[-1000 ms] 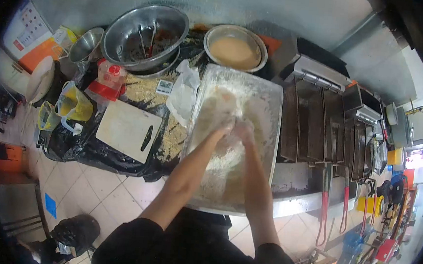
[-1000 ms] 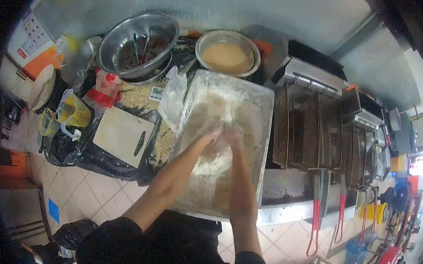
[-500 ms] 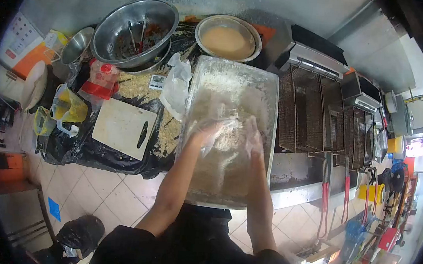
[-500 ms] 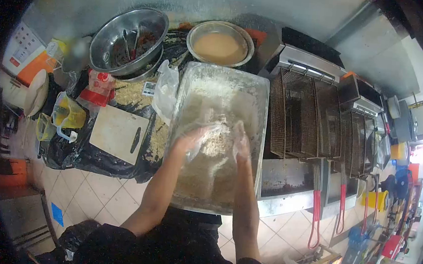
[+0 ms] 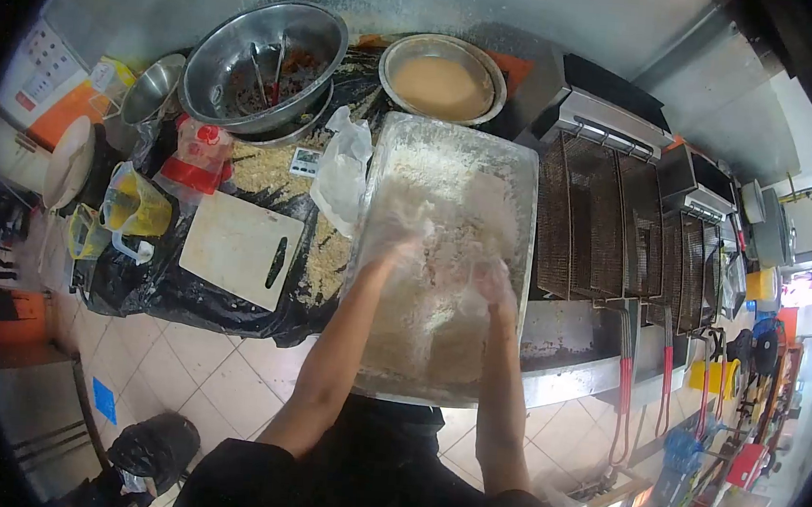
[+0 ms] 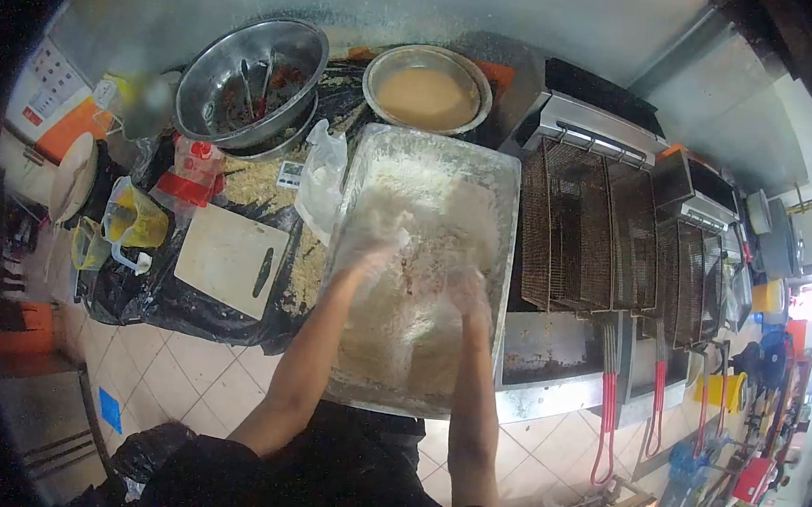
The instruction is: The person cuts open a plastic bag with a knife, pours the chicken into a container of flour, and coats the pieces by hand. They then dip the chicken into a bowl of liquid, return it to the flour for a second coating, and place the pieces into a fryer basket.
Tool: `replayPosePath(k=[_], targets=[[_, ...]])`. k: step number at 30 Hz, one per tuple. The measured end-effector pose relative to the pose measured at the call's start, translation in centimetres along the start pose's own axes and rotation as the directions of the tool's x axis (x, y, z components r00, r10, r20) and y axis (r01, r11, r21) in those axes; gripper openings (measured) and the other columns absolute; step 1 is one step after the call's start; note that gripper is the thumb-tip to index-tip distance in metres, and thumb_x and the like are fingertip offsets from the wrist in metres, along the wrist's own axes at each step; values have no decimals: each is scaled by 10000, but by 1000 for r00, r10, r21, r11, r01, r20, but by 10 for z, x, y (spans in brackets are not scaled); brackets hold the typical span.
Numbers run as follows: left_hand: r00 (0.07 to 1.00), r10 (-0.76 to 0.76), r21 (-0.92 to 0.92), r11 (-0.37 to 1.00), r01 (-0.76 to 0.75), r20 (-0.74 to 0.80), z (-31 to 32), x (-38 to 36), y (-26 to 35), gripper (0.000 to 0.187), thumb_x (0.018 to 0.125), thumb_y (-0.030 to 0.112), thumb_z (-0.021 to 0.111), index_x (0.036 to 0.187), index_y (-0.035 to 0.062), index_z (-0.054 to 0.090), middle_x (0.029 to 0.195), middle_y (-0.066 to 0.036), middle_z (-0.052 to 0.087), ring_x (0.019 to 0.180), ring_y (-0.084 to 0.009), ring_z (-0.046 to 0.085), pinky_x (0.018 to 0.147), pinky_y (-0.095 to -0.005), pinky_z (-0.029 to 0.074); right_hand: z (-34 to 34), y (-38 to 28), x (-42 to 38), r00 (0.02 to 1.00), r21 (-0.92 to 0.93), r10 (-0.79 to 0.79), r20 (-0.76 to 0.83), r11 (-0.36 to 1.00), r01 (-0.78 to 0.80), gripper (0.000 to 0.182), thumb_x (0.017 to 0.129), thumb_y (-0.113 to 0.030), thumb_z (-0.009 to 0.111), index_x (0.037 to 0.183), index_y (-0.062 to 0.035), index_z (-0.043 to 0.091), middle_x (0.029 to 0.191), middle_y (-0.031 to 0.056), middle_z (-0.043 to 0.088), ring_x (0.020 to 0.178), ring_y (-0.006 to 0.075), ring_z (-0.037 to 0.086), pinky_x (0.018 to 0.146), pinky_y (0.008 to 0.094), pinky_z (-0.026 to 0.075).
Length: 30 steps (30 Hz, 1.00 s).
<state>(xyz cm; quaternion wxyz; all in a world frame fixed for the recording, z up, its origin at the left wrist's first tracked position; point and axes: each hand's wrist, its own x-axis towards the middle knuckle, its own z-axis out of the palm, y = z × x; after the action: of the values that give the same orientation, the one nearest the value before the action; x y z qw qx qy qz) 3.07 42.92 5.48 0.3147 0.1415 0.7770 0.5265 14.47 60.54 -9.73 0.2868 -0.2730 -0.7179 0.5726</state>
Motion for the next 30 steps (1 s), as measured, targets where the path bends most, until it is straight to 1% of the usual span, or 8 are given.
replayPosePath(k=[1, 6, 10, 13, 15, 20, 23, 30], targets=[[979, -32, 146, 987, 62, -201, -1, 11, -3, 490, 847, 278, 528, 1253, 27, 418, 1150, -153, 540, 940, -249, 545, 796, -389, 439, -6, -50, 11, 956, -653, -32, 291, 724, 223, 333, 864, -207, 464, 1134, -17, 501, 978, 142, 586, 845, 212, 578, 592, 281, 477], [986, -88, 589, 793, 156, -143, 30, 64, -19, 449, 863, 278, 510, 1228, 40, 403, 1056, -105, 577, 845, -211, 568, 729, -326, 458, 53, 180, 61, 913, -966, -320, 253, -37, 255, 372, 859, -233, 431, 1172, -35, 471, 1041, 231, 541, 987, 321, 535, 764, 449, 452], [998, 64, 64, 996, -63, -18, 23, 61, -28, 320, 855, 324, 504, 973, 35, 573, 835, -57, 620, 731, -210, 581, 670, -343, 471, 32, 8, 55, 979, -139, 115, 170, 986, -92, 307, 838, -238, 487, 1066, -34, 508, 935, 162, 552, 860, 239, 524, 690, 373, 450], [990, 138, -356, 925, -130, -2, -2, 54, -66, 326, 853, 341, 505, 911, 40, 617, 789, -52, 634, 703, -217, 587, 645, -349, 476, -2, -33, 42, 948, 245, 261, 184, 922, -301, 266, 822, -241, 530, 987, -33, 535, 855, 111, 560, 764, 178, 516, 634, 317, 448], [949, -297, 237, 920, 313, -102, -7, 12, 16, 337, 845, 326, 519, 1019, 46, 593, 985, -95, 610, 880, -238, 569, 764, -350, 463, -2, -9, 30, 956, 62, 227, 188, 968, -242, 245, 811, -244, 558, 934, -32, 553, 802, 76, 565, 700, 137, 510, 597, 280, 447], [965, -235, 177, 961, 213, 115, 45, 57, -73, 590, 837, 353, 506, 1293, 14, 347, 1318, -140, 363, 1216, -208, 318, 991, -324, 289, 44, 26, 13, 941, 180, -86, 327, 983, 28, 388, 759, -240, 601, 1066, -18, 523, 925, 79, 581, 761, 183, 549, 680, 298, 461], [994, -111, -151, 983, 107, -22, 40, 64, -102, 363, 857, 340, 449, 866, 4, 588, 732, -101, 573, 639, -176, 523, 599, -340, 440, 28, -15, 21, 948, 302, 135, 289, 927, -224, 457, 771, -290, 588, 1128, -28, 476, 986, 83, 559, 813, 192, 541, 708, 307, 458], [976, -120, 836, 540, -91, 184, 42, 35, -50, 339, 772, 302, 480, 830, -8, 605, 864, -220, 618, 780, -323, 610, 666, -416, 471, 34, 48, -7, 952, 62, -117, 284, 993, 104, 621, 800, -405, 557, 1273, -52, 367, 1128, 91, 509, 934, 214, 523, 775, 330, 450]])
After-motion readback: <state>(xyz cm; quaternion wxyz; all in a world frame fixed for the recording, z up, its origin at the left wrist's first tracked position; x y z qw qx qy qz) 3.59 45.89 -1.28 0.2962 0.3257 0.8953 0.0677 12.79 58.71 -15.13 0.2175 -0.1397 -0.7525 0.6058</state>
